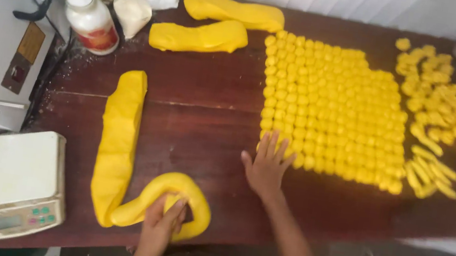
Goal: Portioning and shaping yellow dough into small balls on a bakery workbench.
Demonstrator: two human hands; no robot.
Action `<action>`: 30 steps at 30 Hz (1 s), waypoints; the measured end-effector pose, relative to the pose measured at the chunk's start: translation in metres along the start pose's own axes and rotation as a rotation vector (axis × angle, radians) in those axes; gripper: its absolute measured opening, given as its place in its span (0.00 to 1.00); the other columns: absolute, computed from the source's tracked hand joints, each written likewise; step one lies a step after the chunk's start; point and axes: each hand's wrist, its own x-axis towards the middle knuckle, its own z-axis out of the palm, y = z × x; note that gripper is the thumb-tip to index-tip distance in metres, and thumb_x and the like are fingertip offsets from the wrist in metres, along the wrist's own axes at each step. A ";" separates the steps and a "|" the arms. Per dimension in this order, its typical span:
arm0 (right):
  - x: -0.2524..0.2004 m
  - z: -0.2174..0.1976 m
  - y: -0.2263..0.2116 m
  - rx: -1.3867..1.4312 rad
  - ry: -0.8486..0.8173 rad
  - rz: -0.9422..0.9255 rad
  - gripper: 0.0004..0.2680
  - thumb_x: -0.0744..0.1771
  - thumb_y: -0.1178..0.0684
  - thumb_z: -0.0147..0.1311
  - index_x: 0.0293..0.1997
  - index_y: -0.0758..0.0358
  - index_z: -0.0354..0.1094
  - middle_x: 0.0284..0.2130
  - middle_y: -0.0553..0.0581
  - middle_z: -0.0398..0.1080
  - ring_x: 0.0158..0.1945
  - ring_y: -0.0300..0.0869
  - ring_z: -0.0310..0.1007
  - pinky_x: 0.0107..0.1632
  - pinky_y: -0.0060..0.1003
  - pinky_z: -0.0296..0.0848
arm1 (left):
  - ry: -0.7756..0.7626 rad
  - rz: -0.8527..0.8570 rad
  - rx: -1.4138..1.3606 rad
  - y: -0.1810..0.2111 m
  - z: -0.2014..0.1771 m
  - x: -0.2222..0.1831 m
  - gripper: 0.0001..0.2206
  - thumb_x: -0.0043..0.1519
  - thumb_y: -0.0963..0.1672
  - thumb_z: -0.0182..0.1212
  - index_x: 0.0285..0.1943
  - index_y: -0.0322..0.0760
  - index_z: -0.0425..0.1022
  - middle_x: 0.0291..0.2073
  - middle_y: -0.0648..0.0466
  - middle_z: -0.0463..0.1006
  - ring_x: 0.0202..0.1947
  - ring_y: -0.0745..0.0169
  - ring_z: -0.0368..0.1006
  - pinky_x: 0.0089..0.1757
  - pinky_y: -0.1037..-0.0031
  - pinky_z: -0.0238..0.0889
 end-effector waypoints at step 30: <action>-0.026 -0.168 0.009 0.862 0.047 -0.367 0.09 0.61 0.57 0.67 0.38 0.61 0.68 0.27 0.59 0.70 0.28 0.51 0.74 0.31 0.41 0.71 | -0.663 0.341 0.577 0.085 0.149 0.038 0.11 0.61 0.41 0.60 0.51 0.31 0.77 0.37 0.41 0.81 0.37 0.40 0.80 0.39 0.62 0.71</action>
